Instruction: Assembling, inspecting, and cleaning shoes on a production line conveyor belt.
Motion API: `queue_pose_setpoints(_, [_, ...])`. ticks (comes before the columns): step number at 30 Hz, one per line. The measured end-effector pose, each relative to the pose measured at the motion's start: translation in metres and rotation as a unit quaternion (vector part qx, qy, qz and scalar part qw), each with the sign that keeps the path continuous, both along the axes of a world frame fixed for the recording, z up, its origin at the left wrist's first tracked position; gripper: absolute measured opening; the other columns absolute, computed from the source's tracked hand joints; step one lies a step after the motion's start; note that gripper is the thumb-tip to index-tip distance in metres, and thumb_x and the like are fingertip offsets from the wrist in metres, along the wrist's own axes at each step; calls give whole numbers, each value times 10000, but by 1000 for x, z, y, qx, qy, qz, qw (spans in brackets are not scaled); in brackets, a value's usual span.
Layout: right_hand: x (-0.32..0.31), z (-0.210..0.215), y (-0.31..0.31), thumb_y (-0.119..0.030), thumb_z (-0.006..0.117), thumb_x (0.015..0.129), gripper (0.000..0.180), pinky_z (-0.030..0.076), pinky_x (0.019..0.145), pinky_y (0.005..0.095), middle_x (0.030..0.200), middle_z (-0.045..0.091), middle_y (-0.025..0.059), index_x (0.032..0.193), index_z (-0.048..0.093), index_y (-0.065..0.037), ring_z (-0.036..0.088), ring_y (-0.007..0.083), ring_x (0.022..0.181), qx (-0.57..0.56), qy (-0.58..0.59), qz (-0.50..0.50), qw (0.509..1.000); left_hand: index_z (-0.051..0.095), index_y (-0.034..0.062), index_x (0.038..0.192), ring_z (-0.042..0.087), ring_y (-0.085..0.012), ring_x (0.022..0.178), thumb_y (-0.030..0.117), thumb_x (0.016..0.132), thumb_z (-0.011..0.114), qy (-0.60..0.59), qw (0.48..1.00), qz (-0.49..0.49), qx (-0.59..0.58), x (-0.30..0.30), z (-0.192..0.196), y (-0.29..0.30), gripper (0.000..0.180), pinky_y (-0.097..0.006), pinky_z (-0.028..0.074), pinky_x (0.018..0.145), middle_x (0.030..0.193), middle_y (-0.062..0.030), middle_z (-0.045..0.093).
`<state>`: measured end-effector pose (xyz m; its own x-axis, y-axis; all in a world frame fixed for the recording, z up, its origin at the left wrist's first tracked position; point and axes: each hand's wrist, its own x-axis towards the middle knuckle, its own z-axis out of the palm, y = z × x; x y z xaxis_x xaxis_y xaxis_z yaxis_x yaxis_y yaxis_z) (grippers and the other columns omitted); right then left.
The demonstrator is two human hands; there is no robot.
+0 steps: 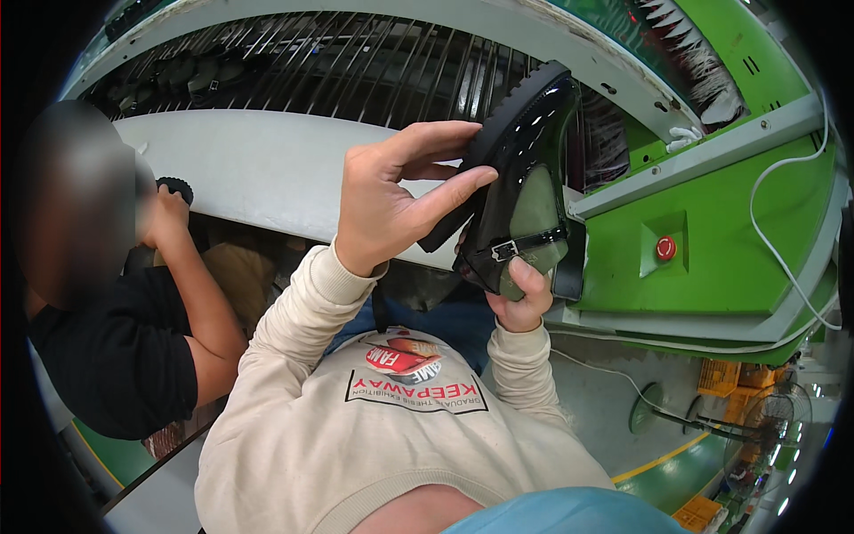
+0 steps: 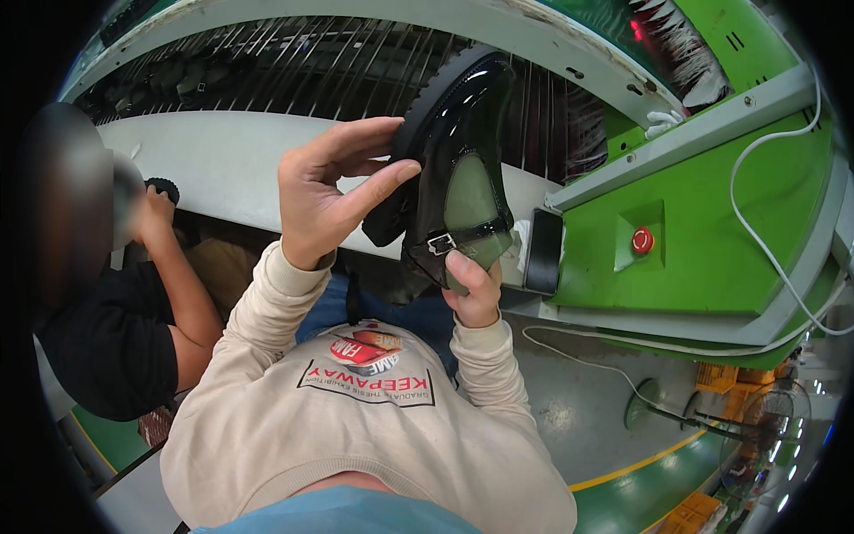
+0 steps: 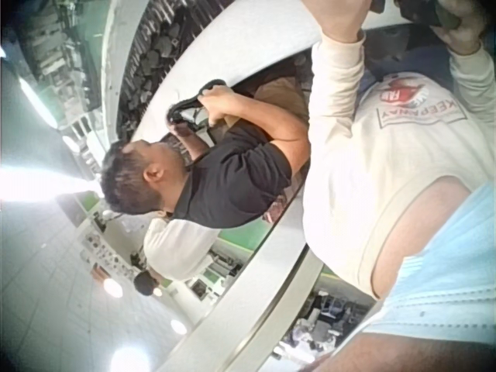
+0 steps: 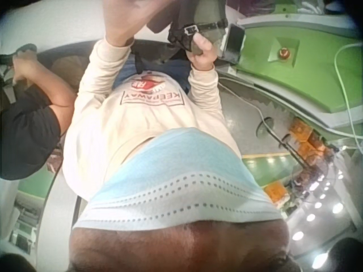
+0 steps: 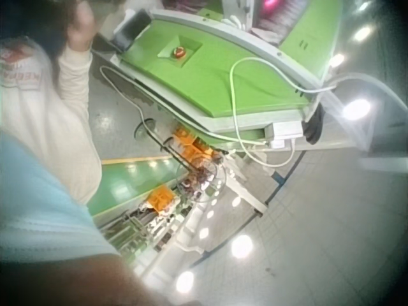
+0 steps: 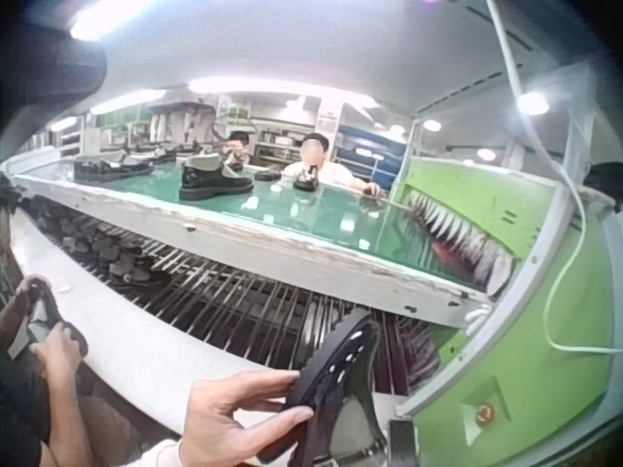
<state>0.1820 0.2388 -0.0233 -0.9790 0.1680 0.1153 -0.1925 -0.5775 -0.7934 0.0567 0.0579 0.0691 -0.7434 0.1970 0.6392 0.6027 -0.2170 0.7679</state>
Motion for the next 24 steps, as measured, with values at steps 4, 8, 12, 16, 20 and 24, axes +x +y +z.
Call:
queue_pose_setpoints(4, [-3,8,-7,-306,620,908,708,628,948,463,1264,733,253,1507,541,64,760,358,1087,25,-9,-21,999,771,-54,1244,835,-200,934,14,900,892,-5,1000,9,-18,-1,-2,-5,371,-302,687,832,1031,-162,847])
queue_pose_setpoints(8, [-3,9,-8,-229,624,911,689,631,990,453,1330,717,210,1535,529,46,759,325,1135,-11,-8,2,1000,776,-50,1243,835,-187,899,9,913,878,1,1000,9,-21,0,-1,-10,351,-285,683,805,1004,-156,849])
queue_pose_setpoints(12, [-6,10,-10,-230,626,938,665,605,1050,466,1355,723,199,1538,533,39,746,344,1191,8,-7,-22,1000,789,-43,1233,834,-171,886,15,923,873,11,999,29,-10,-3,-9,-8,327,-272,673,776,999,-144,850])
queue_pose_setpoints(16, [-11,8,-10,-171,645,934,646,601,1054,455,1354,724,177,1539,539,27,747,325,1179,-10,9,-41,999,781,-56,1268,787,-114,901,-21,952,849,6,999,36,-28,-2,-5,-7,326,-241,637,799,1035,-115,837])
queue_pose_setpoints(20, [-3,16,-13,-129,708,903,606,575,1068,430,1357,708,121,1485,596,-1,721,268,1198,114,-61,-112,985,782,-55,1256,786,-95,872,33,995,815,-66,993,86,-38,9,0,-6,277,-247,607,778,950,-122,842])
queue_pose_setpoints(24, [-7,38,-15,-110,759,907,454,539,974,326,1220,749,87,1332,685,31,695,182,1071,265,6,-90,960,789,-45,1259,661,-14,768,35,1022,792,-121,989,76,24,11,-22,1,251,-206,527,664,875,-38,800])
